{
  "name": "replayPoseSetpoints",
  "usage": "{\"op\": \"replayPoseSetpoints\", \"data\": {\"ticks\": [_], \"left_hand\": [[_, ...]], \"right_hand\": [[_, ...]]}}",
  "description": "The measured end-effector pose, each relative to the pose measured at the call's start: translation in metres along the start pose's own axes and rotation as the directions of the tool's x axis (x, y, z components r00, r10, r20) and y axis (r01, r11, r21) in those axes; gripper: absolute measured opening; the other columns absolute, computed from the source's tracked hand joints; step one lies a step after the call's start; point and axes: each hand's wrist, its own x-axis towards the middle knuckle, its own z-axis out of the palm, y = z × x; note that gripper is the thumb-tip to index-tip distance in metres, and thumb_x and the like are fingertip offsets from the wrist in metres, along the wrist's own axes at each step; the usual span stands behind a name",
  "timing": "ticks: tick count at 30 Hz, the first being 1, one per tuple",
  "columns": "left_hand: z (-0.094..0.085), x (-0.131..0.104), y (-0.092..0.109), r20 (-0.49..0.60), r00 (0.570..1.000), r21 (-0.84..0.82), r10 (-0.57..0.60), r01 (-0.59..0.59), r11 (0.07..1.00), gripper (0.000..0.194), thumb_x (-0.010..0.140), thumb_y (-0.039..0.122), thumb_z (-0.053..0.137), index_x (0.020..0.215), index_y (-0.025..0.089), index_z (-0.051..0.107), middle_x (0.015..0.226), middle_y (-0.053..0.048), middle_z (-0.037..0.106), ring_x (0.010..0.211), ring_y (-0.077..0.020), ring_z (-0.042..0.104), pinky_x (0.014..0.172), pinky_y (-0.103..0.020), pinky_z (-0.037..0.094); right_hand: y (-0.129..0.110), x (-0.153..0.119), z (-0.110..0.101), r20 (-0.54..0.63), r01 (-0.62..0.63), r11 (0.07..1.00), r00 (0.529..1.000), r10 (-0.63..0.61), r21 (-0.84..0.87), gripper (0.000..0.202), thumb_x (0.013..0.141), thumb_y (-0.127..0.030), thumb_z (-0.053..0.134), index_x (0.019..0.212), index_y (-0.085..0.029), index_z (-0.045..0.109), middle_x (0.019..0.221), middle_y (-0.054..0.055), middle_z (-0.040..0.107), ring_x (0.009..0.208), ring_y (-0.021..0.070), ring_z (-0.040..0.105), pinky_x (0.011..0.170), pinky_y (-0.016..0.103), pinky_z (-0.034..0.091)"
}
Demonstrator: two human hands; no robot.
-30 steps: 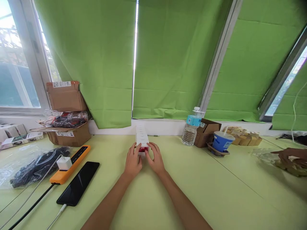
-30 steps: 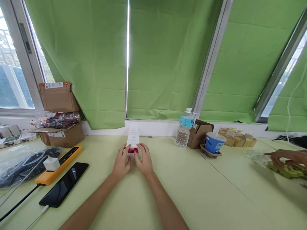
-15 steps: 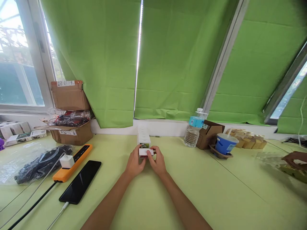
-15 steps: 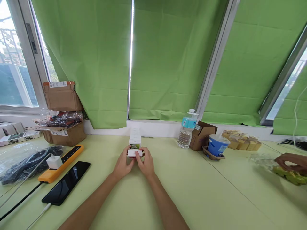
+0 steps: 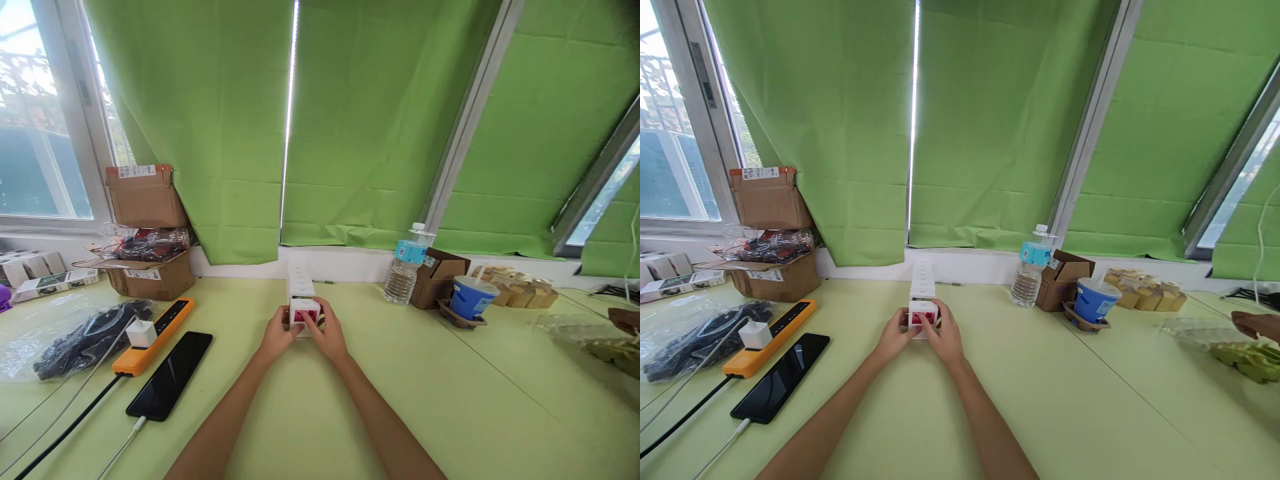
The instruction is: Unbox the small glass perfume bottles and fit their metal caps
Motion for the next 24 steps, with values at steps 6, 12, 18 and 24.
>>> {"op": "replayPoseSetpoints", "data": {"ticks": [6,12,18,24], "left_hand": [[-0.001,-0.002,0.002,0.048,0.995,-0.148,0.084,-0.076,0.986,0.035,0.078,0.015,0.058,0.112,0.018,0.051,0.114,-0.009,0.064,0.104,-0.0199,0.062,0.088,-0.036,0.05],[0.003,-0.007,0.008,-0.02,0.984,0.148,0.179,-0.174,0.973,0.048,0.072,0.005,0.05,0.118,0.02,0.05,0.113,-0.007,0.063,0.102,-0.0196,0.061,0.093,-0.038,0.048],[0.001,-0.014,0.017,-0.26,0.935,0.76,0.242,0.043,0.648,0.05,0.075,0.012,0.05,0.124,0.017,0.05,0.133,-0.016,0.052,0.128,-0.0307,0.043,0.114,-0.061,0.009],[-0.036,-0.011,0.021,-0.485,0.87,0.828,0.082,0.428,0.362,0.062,0.078,0.022,0.051,0.139,0.011,0.038,0.157,-0.021,0.008,0.146,-0.0346,0.0,0.105,-0.073,0.004]], "right_hand": [[-0.005,0.0,-0.003,0.026,-0.052,0.998,0.998,0.051,0.032,0.048,0.086,-0.05,0.056,0.125,-0.024,0.046,0.108,0.006,0.067,0.084,0.0206,0.066,0.073,0.033,0.054],[-0.007,0.0,-0.004,0.058,-0.087,0.996,0.995,0.085,0.037,0.05,0.086,-0.051,0.056,0.127,-0.025,0.044,0.1,0.004,0.071,0.077,0.0204,0.067,0.07,0.032,0.055],[-0.008,-0.002,-0.004,0.089,-0.035,0.998,0.995,0.04,-0.054,0.054,0.085,-0.049,0.056,0.132,-0.027,0.041,0.11,0.004,0.069,0.089,0.0229,0.068,0.076,0.034,0.054],[-0.006,-0.002,-0.002,0.082,-0.058,0.993,0.994,0.066,-0.098,0.055,0.086,-0.049,0.054,0.134,-0.026,0.04,0.099,0.005,0.072,0.079,0.0231,0.068,0.071,0.035,0.054]]}}
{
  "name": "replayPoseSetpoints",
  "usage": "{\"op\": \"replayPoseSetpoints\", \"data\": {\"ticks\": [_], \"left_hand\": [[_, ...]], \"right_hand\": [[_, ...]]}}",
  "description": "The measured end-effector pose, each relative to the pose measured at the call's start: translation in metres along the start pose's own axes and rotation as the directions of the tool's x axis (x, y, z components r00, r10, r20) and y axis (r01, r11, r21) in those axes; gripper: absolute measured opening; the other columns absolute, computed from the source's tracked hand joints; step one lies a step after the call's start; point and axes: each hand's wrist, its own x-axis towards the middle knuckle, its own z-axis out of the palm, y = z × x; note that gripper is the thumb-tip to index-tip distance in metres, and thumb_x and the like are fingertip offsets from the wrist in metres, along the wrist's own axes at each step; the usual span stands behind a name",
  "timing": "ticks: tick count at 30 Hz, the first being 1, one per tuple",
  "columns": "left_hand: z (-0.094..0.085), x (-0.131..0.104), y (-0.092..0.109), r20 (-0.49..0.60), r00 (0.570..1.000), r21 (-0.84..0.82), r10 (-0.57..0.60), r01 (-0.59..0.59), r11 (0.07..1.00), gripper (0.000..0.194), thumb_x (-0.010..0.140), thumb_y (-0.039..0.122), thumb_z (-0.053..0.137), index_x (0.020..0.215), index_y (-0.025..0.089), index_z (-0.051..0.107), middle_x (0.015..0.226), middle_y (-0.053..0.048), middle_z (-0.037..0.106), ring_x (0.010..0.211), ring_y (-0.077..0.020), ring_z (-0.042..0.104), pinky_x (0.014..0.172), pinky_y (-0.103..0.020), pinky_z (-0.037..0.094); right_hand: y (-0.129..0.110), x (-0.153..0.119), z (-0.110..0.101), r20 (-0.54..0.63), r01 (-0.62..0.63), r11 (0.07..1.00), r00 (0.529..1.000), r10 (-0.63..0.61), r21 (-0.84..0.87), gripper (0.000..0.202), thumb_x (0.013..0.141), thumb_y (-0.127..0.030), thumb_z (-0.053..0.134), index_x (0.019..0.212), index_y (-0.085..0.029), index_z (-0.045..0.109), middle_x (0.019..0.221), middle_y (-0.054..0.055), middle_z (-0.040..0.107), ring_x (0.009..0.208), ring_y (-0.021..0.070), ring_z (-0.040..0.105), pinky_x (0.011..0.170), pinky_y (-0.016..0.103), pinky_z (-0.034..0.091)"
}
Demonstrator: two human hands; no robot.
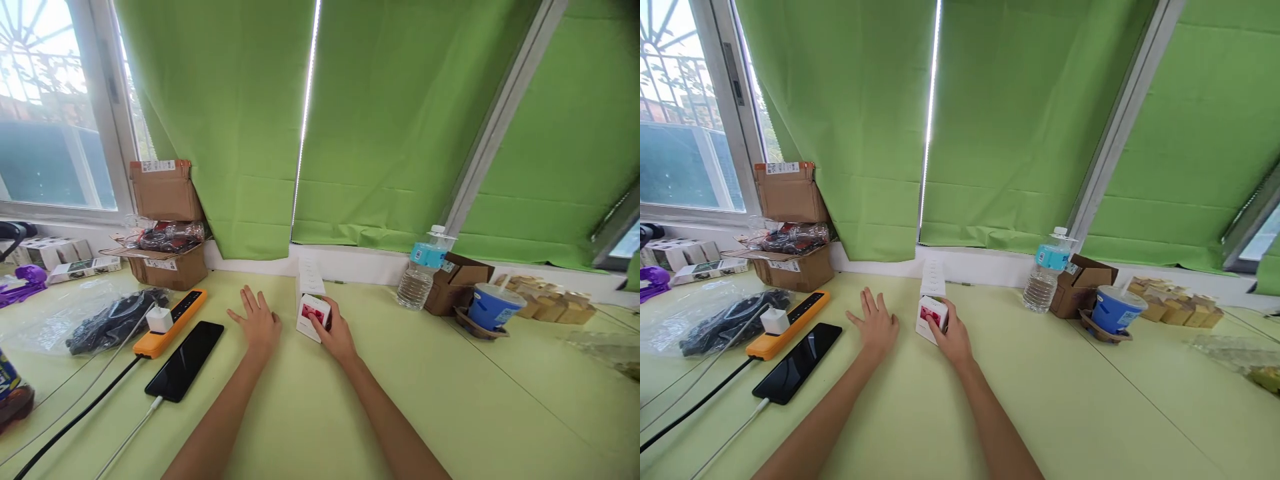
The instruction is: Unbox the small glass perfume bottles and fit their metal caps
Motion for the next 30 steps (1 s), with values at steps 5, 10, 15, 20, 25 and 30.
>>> {"op": "replayPoseSetpoints", "data": {"ticks": [5,10,15,20,25,30], "left_hand": [[-0.001,0.008,-0.02,0.002,0.994,0.118,-0.111,0.11,0.987,0.055,0.081,0.026,0.05,0.133,0.011,0.045,0.158,-0.021,0.005,0.146,-0.0346,-0.005,0.101,-0.075,0.012],[0.005,0.007,-0.025,-0.002,0.99,0.162,-0.142,0.141,0.977,0.045,0.081,0.027,0.051,0.122,0.01,0.054,0.157,-0.023,0.006,0.145,-0.0364,-0.002,0.098,-0.077,0.015],[0.003,0.009,-0.025,0.017,0.985,0.145,-0.171,0.167,0.975,0.049,0.08,0.025,0.053,0.127,0.012,0.051,0.158,-0.021,0.005,0.145,-0.0363,-0.003,0.099,-0.076,0.016],[-0.006,0.009,-0.016,-0.005,0.996,0.073,-0.088,0.088,0.993,0.055,0.081,0.024,0.052,0.133,0.01,0.046,0.157,-0.023,0.005,0.145,-0.0361,-0.007,0.104,-0.074,0.006],[0.0,-0.007,0.007,-0.045,0.965,-0.109,0.259,-0.263,0.959,0.054,0.079,0.019,0.052,0.133,0.012,0.046,0.158,-0.02,0.008,0.146,-0.0337,0.001,0.11,-0.067,-0.006],[0.015,-0.021,0.02,-0.03,0.915,-0.197,0.403,-0.4,0.895,0.058,0.072,0.008,0.054,0.129,0.015,0.05,0.157,-0.018,0.016,0.146,-0.0336,0.006,0.11,-0.066,-0.008]], "right_hand": [[0.003,0.002,0.002,0.003,-0.009,1.0,1.0,0.009,0.001,0.056,0.085,-0.049,0.055,0.134,-0.026,0.039,0.099,0.004,0.072,0.078,0.0226,0.067,0.071,0.034,0.053],[0.004,0.002,0.003,0.0,-0.03,0.999,1.0,0.03,-0.017,0.056,0.085,-0.051,0.055,0.133,-0.026,0.04,0.094,0.004,0.072,0.071,0.0219,0.066,0.064,0.033,0.053],[0.006,0.001,0.004,0.003,-0.029,1.0,1.0,0.029,-0.011,0.058,0.085,-0.051,0.055,0.135,-0.026,0.039,0.096,0.005,0.071,0.075,0.0224,0.067,0.065,0.033,0.053],[0.008,0.002,0.005,0.013,-0.048,0.999,0.999,0.049,-0.02,0.06,0.085,-0.052,0.055,0.136,-0.026,0.038,0.097,0.005,0.071,0.075,0.023,0.067,0.065,0.033,0.053],[0.007,0.002,0.006,0.0,-0.015,1.0,1.0,0.015,-0.001,0.058,0.085,-0.052,0.055,0.134,-0.026,0.04,0.105,0.006,0.07,0.081,0.0232,0.067,0.071,0.034,0.053],[0.006,0.003,0.006,-0.001,-0.02,1.0,1.0,0.02,-0.005,0.058,0.085,-0.053,0.055,0.134,-0.026,0.04,0.107,0.006,0.07,0.084,0.0236,0.067,0.072,0.035,0.054]]}}
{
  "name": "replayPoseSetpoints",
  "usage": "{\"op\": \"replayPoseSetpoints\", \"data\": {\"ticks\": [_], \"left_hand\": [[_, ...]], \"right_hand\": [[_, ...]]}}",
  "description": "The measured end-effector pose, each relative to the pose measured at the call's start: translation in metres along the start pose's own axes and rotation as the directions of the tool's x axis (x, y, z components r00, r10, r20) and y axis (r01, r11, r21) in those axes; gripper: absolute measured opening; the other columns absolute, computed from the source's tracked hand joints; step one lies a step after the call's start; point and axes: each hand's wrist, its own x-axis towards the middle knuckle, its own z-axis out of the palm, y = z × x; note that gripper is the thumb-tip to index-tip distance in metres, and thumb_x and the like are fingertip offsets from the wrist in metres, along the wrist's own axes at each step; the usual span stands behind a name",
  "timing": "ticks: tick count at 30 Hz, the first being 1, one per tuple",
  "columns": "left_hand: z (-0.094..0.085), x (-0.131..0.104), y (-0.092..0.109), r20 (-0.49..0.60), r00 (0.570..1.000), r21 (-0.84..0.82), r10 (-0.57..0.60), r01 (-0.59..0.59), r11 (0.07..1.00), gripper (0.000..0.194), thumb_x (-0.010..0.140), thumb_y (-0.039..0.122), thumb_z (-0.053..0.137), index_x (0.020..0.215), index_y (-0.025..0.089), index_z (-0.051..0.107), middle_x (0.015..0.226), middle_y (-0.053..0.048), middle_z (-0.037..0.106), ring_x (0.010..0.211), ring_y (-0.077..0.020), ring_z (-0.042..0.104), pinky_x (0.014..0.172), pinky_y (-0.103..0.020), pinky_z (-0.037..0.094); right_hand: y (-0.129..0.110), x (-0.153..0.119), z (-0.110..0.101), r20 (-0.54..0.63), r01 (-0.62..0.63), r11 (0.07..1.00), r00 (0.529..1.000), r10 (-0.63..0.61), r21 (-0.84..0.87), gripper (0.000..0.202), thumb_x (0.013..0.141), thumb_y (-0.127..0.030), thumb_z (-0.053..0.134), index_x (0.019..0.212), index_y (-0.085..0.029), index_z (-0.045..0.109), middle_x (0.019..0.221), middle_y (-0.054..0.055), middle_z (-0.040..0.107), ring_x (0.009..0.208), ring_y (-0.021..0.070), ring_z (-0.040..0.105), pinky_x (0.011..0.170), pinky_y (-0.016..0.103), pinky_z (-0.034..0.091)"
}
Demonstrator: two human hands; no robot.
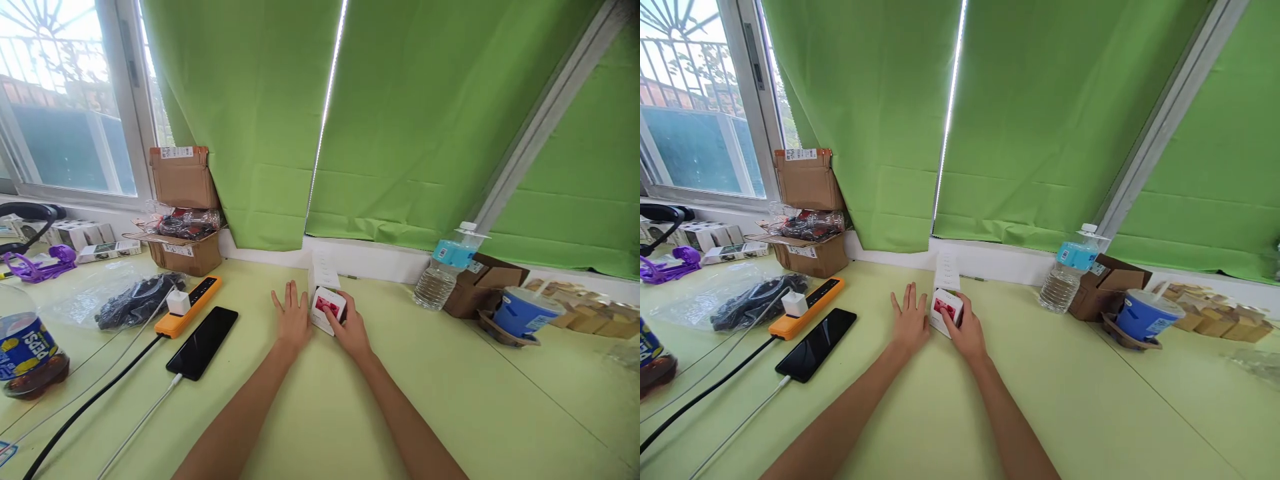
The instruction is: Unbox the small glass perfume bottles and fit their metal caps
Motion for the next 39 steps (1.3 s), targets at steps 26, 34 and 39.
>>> {"op": "replayPoseSetpoints", "data": {"ticks": [26,34,39], "left_hand": [[-0.041,0.022,-0.045,0.179,0.666,0.321,-0.724,0.656,0.683,0.084,0.078,0.045,0.058,0.149,0.021,0.019,0.158,-0.02,-0.003,0.143,-0.0423,0.004,0.097,-0.076,0.021],[-0.04,0.022,-0.041,0.134,0.742,0.297,-0.656,0.602,0.741,0.087,0.075,0.048,0.06,0.148,0.019,0.023,0.158,-0.02,-0.004,0.143,-0.0429,0.004,0.096,-0.076,0.023],[-0.034,0.017,-0.021,0.029,0.888,0.285,-0.458,0.432,0.856,0.079,0.08,0.043,0.055,0.148,0.017,0.024,0.158,-0.021,-0.001,0.144,-0.0397,0.003,0.099,-0.071,0.027]], "right_hand": [[-0.002,0.0,-0.003,0.032,-0.045,0.999,0.998,0.045,0.014,0.057,0.084,-0.052,0.056,0.132,-0.026,0.041,0.094,0.004,0.072,0.075,0.0208,0.066,0.064,0.03,0.052],[0.0,0.0,-0.001,0.016,-0.046,0.999,0.999,0.046,-0.006,0.056,0.084,-0.053,0.056,0.13,-0.025,0.042,0.091,0.004,0.072,0.071,0.021,0.065,0.062,0.031,0.052],[-0.003,0.0,-0.002,0.022,-0.011,1.0,1.0,0.011,0.014,0.054,0.085,-0.051,0.056,0.131,-0.026,0.042,0.098,0.005,0.071,0.078,0.022,0.066,0.067,0.031,0.052]]}}
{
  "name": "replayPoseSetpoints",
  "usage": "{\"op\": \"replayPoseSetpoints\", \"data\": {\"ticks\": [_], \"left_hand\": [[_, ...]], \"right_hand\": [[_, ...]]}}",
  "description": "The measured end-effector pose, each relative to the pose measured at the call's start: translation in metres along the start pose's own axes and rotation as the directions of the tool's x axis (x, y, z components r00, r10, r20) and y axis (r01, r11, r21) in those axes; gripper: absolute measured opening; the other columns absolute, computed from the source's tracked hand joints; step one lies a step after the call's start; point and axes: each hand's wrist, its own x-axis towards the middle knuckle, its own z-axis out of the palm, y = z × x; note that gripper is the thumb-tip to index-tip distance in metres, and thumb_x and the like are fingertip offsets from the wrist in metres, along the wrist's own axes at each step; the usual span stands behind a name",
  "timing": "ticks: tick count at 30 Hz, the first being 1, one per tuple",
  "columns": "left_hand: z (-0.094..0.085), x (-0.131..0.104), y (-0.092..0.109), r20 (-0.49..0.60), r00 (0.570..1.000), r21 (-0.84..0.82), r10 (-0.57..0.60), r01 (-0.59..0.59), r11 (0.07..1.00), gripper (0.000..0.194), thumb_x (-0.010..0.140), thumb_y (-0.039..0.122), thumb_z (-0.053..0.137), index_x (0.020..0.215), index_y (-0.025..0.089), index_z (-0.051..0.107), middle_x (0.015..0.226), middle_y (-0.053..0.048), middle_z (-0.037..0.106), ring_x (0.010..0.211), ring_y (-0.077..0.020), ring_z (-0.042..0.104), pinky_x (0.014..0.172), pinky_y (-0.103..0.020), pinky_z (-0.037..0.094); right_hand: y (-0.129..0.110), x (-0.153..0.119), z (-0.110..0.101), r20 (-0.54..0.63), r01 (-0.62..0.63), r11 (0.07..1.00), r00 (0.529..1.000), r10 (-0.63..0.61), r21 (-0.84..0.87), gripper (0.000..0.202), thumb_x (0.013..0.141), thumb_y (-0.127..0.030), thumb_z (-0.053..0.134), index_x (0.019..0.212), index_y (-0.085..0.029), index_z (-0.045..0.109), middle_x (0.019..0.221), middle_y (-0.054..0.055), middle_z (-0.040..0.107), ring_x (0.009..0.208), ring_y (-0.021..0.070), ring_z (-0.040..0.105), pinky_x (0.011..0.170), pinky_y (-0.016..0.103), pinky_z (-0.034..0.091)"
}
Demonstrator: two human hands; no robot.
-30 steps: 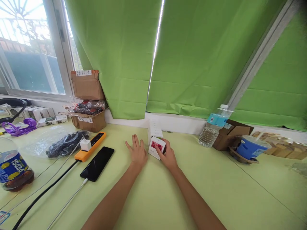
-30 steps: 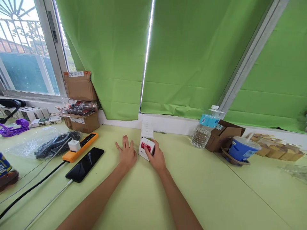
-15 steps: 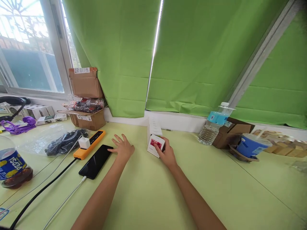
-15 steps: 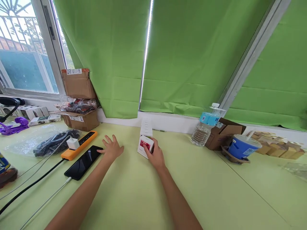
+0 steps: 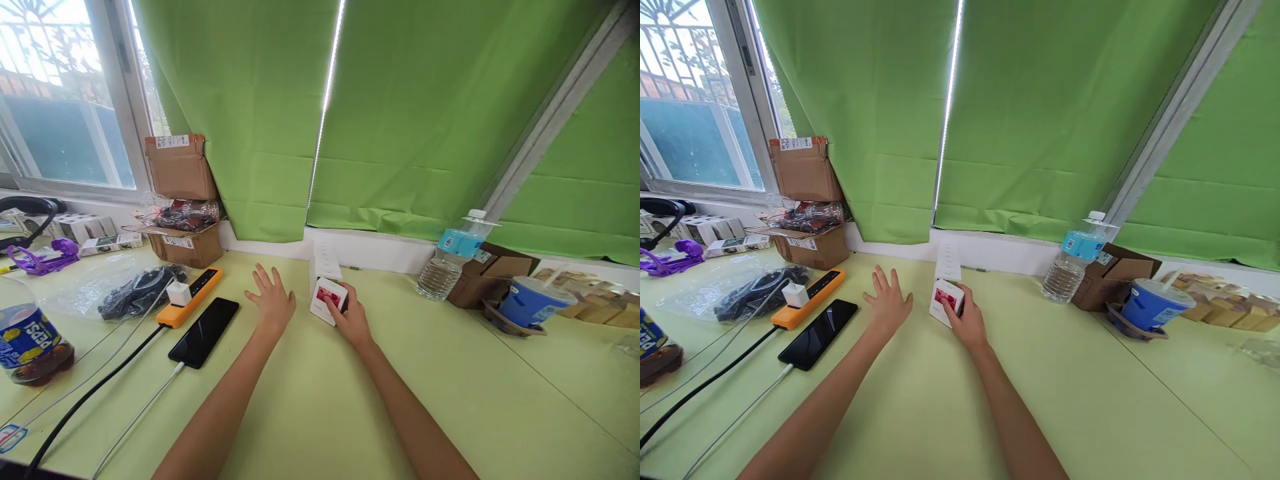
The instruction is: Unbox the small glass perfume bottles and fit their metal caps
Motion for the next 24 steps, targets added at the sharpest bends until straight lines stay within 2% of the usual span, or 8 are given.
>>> {"op": "replayPoseSetpoints", "data": {"ticks": [2,5,9,12,14,17,21,24], "left_hand": [[0.005,-0.009,0.009,-0.017,0.997,-0.008,0.081,-0.081,0.997,0.075,0.081,0.037,0.054,0.147,0.017,0.025,0.158,-0.021,0.002,0.144,-0.0392,0.005,0.1,-0.068,0.028],[0.018,-0.02,0.015,0.031,0.978,-0.064,0.205,-0.203,0.977,0.066,0.082,0.026,0.051,0.144,0.017,0.031,0.156,-0.02,0.011,0.141,-0.0379,0.017,0.102,-0.061,0.031],[0.03,-0.023,0.012,0.112,0.894,-0.279,0.433,-0.39,0.878,0.047,0.085,0.021,0.044,0.132,0.019,0.043,0.141,-0.015,0.042,0.127,-0.0296,0.039,0.099,-0.046,0.038],[0.03,-0.023,0.009,0.097,0.839,-0.41,0.536,-0.457,0.79,0.042,0.086,0.02,0.044,0.128,0.02,0.044,0.128,-0.011,0.052,0.118,-0.0254,0.046,0.098,-0.041,0.039],[0.026,-0.024,0.008,0.084,0.814,-0.485,0.574,-0.47,0.738,0.043,0.085,0.02,0.046,0.127,0.021,0.043,0.124,-0.011,0.054,0.115,-0.0247,0.048,0.098,-0.04,0.039],[0.02,-0.026,0.008,0.083,0.801,-0.598,0.593,-0.436,0.673,0.049,0.084,0.022,0.05,0.132,0.021,0.039,0.121,-0.011,0.056,0.11,-0.0248,0.051,0.096,-0.039,0.041],[0.011,-0.028,0.006,0.065,0.806,-0.703,0.588,-0.382,0.6,0.061,0.084,0.031,0.054,0.14,0.022,0.031,0.12,-0.011,0.058,0.105,-0.0252,0.055,0.091,-0.038,0.045],[0.007,-0.029,0.006,0.034,0.821,-0.743,0.57,-0.36,0.564,0.07,0.083,0.036,0.056,0.144,0.023,0.025,0.124,-0.011,0.056,0.103,-0.0243,0.057,0.088,-0.037,0.047]], "right_hand": [[-0.001,0.0,0.0,0.005,0.008,1.0,1.0,-0.008,0.008,0.053,0.085,-0.05,0.056,0.13,-0.027,0.042,0.099,0.004,0.071,0.08,0.022,0.067,0.069,0.032,0.052],[-0.002,0.0,-0.001,0.003,0.006,1.0,1.0,-0.006,0.01,0.054,0.085,-0.051,0.056,0.13,-0.026,0.042,0.098,0.004,0.071,0.078,0.0218,0.066,0.068,0.032,0.053],[-0.001,-0.001,0.0,0.005,0.005,1.0,1.0,-0.005,0.014,0.054,0.085,-0.052,0.056,0.13,-0.026,0.043,0.098,0.004,0.071,0.077,0.0211,0.066,0.066,0.03,0.052],[0.0,-0.001,-0.001,0.01,0.015,1.0,1.0,-0.015,0.004,0.052,0.086,-0.052,0.055,0.128,-0.026,0.044,0.098,0.004,0.07,0.077,0.0206,0.065,0.064,0.029,0.052],[0.001,-0.002,-0.001,0.015,0.027,1.0,1.0,-0.027,-0.005,0.047,0.087,-0.052,0.053,0.125,-0.025,0.046,0.096,0.005,0.07,0.074,0.0201,0.065,0.062,0.028,0.051],[0.001,-0.003,-0.003,0.019,0.068,0.998,0.998,-0.068,-0.019,0.041,0.089,-0.051,0.049,0.119,-0.024,0.049,0.092,0.004,0.069,0.071,0.019,0.064,0.06,0.027,0.05],[0.001,-0.003,-0.004,0.023,0.159,0.985,0.987,-0.158,-0.07,0.036,0.088,-0.049,0.048,0.113,-0.023,0.052,0.09,0.004,0.068,0.071,0.0186,0.062,0.063,0.027,0.05],[0.0,-0.003,-0.005,0.037,0.183,0.979,0.983,-0.18,-0.094,0.034,0.089,-0.048,0.047,0.111,-0.023,0.052,0.089,0.005,0.068,0.071,0.0188,0.061,0.065,0.029,0.05]]}}
